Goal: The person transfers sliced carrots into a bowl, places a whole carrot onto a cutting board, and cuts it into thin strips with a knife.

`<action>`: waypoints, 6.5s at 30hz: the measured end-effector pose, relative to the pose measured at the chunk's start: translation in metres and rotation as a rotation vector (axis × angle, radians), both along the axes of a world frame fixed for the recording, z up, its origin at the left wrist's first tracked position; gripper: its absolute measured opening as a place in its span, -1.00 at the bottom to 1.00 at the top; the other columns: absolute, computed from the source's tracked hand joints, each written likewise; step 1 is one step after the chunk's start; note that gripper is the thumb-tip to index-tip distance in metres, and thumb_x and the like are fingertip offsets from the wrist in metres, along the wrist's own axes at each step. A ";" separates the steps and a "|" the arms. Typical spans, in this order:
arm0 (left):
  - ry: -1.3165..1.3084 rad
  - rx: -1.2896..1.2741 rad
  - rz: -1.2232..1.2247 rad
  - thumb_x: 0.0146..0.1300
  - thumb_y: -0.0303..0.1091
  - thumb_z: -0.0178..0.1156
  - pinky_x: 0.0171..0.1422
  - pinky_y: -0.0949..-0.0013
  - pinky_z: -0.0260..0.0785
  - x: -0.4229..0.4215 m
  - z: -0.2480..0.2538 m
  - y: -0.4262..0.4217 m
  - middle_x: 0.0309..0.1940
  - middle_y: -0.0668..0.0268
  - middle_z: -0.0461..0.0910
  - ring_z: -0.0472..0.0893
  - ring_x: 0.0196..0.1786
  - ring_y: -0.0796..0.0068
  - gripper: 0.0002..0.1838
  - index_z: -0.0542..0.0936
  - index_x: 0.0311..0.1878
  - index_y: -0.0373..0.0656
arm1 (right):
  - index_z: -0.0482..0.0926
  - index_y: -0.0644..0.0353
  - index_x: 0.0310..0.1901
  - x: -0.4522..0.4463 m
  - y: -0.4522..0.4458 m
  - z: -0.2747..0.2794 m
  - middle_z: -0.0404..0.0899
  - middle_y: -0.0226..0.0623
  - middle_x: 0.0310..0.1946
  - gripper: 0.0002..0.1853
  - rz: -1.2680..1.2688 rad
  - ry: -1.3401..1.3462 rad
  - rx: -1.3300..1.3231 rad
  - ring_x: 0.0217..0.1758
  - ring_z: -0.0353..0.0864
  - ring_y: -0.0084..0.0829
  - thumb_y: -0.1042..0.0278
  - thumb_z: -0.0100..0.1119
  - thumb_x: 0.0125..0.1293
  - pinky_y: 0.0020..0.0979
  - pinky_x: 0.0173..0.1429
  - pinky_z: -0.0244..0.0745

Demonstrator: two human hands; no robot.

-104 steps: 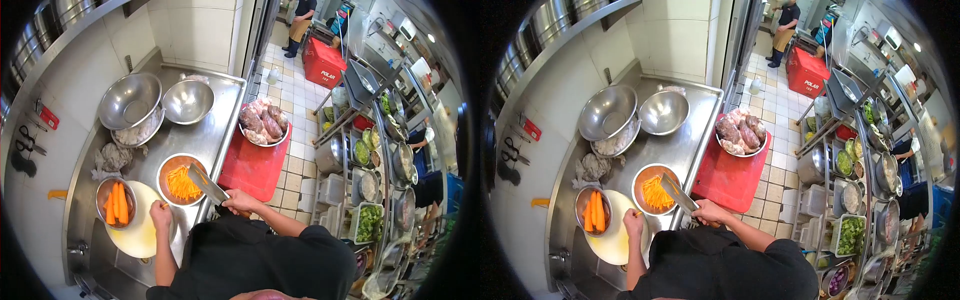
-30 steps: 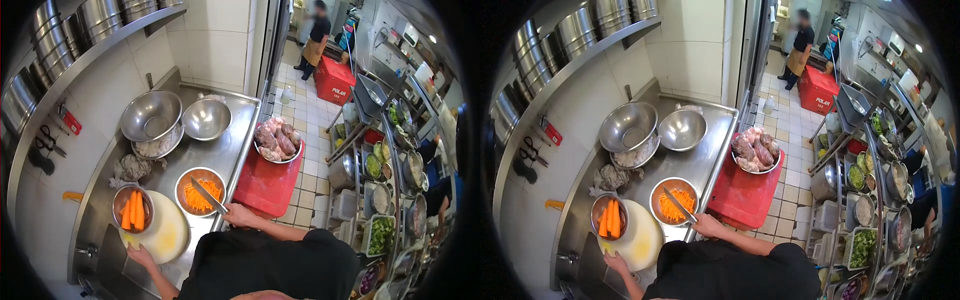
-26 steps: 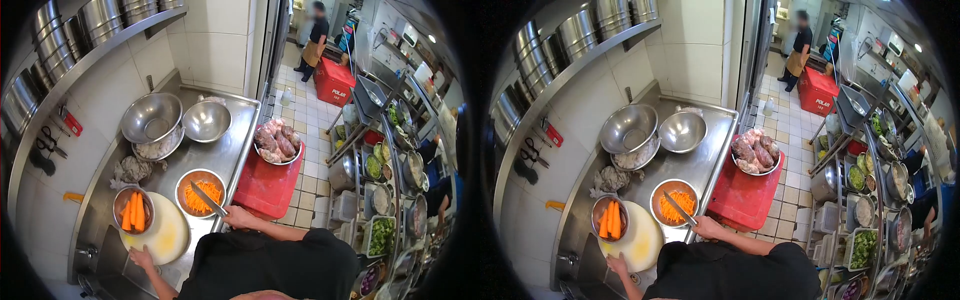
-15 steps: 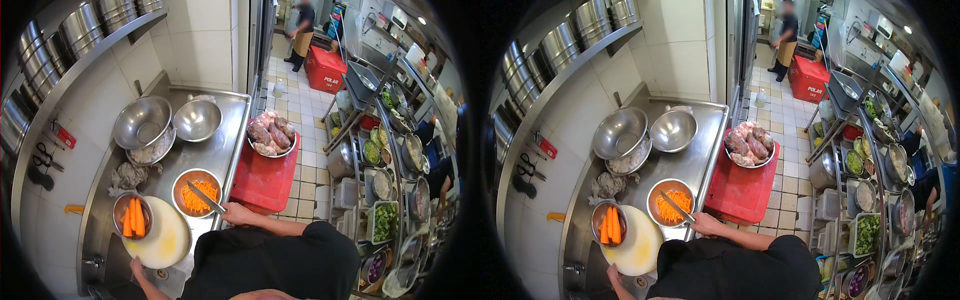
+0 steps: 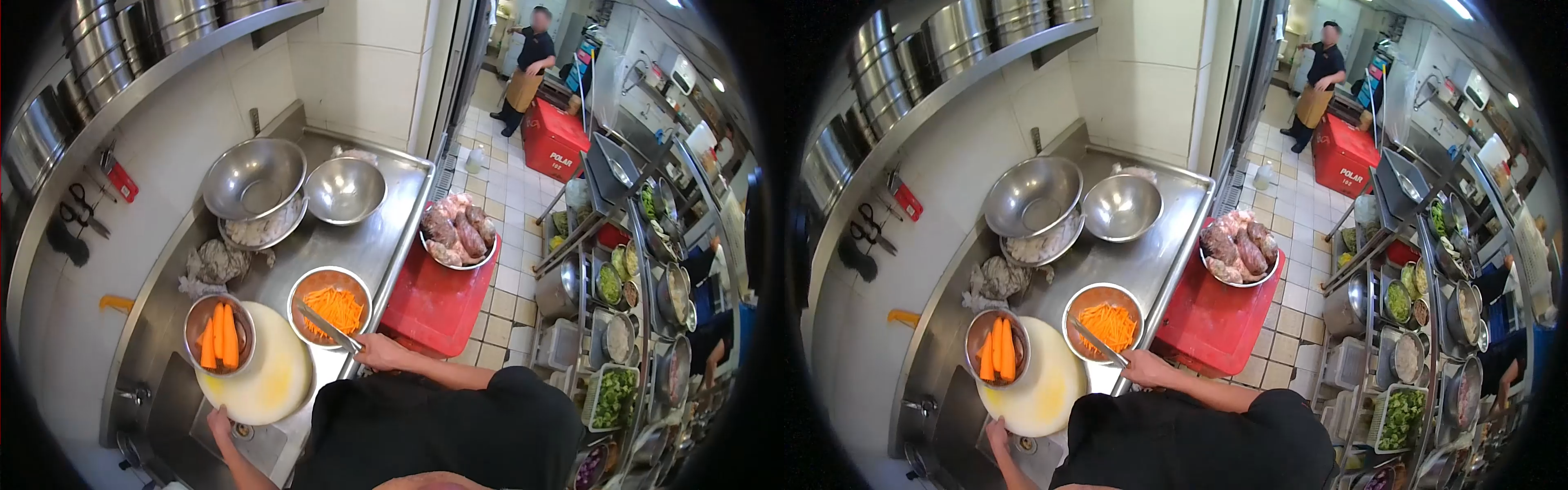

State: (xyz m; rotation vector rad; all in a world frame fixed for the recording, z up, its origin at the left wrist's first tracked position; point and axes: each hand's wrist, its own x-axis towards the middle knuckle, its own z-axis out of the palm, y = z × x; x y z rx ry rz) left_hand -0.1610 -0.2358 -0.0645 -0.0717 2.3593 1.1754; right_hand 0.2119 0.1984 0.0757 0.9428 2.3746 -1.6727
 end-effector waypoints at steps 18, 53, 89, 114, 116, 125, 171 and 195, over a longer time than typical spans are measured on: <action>0.028 0.077 0.091 0.41 -0.19 0.33 -0.49 0.25 0.32 0.063 0.005 0.023 -0.64 0.23 0.53 0.48 -0.60 0.43 -0.58 0.60 -0.42 -0.40 | 0.62 0.12 0.22 -0.038 -0.010 0.009 0.75 0.08 -0.06 -0.55 0.494 -0.112 0.348 0.04 0.74 0.10 0.09 0.19 0.40 0.08 0.15 0.60; 0.723 0.042 -0.198 0.32 -0.37 0.32 0.38 0.16 0.49 -0.013 0.120 0.173 0.16 -0.06 0.69 0.68 0.17 -0.02 -0.56 0.65 0.24 -0.31 | 0.51 0.36 0.32 -0.041 -0.022 -0.008 0.71 0.28 -0.09 -0.38 0.429 -0.263 0.236 0.08 0.70 0.22 -0.02 0.26 0.46 0.06 0.18 0.56; 0.403 -0.142 -0.548 0.06 -0.30 0.31 0.21 0.20 0.57 -0.076 0.162 0.178 0.10 0.05 0.76 0.75 0.10 0.12 -0.32 0.64 0.36 -0.11 | 0.63 0.19 0.26 -0.033 -0.022 -0.010 0.72 0.20 -0.23 -0.51 0.391 -0.053 0.376 -0.05 0.72 0.22 0.14 0.33 0.37 0.08 0.08 0.59; 0.136 0.057 -0.123 0.34 -0.01 0.38 -0.09 0.25 0.61 0.136 0.045 0.128 -0.27 0.17 0.75 0.75 -0.25 0.31 -0.44 0.61 0.20 -0.27 | 0.67 0.30 0.07 -0.042 -0.009 0.003 0.71 0.11 -0.33 -0.60 0.429 -0.229 0.121 -0.20 0.75 0.00 0.13 0.33 0.42 -0.11 -0.06 0.56; 0.176 -0.179 -0.186 0.28 0.12 0.39 0.07 0.08 0.60 0.147 0.080 0.145 -0.22 -0.03 0.75 0.76 -0.10 -0.04 -0.33 0.62 0.19 -0.32 | 0.67 0.33 0.05 -0.037 -0.009 -0.003 0.70 0.08 -0.37 -0.61 0.386 -0.211 0.061 -0.28 0.75 -0.08 0.15 0.34 0.41 -0.13 -0.12 0.56; 0.527 -0.035 -0.094 0.24 -0.18 0.47 0.24 0.05 0.52 0.127 0.098 0.159 0.14 0.02 0.65 0.66 0.15 -0.07 -0.43 0.59 0.25 -0.24 | 0.69 0.27 0.10 -0.022 -0.017 -0.036 0.77 0.06 -0.14 -0.59 0.351 -0.153 0.264 -0.05 0.77 -0.07 0.12 0.34 0.40 -0.10 0.10 0.62; 0.738 -0.156 -0.397 0.33 -0.43 0.36 0.23 0.10 0.45 0.092 0.085 0.196 0.01 0.01 0.49 0.57 0.09 -0.04 -0.64 0.67 0.12 -0.43 | 0.65 0.32 0.10 -0.041 0.024 -0.023 0.73 0.13 0.02 -0.61 0.686 -0.053 0.227 0.15 0.72 0.11 0.23 0.13 0.39 0.04 0.21 0.58; 0.661 0.155 -0.894 0.46 -0.33 0.22 0.59 -0.08 0.17 0.126 0.062 0.132 0.26 -0.02 0.61 0.39 0.47 -0.19 -0.69 0.72 0.13 -0.29 | 0.59 0.34 0.14 -0.009 -0.083 -0.036 0.71 0.24 -0.11 -0.55 0.198 -0.136 0.310 0.07 0.71 0.21 0.12 0.15 0.43 0.13 0.18 0.57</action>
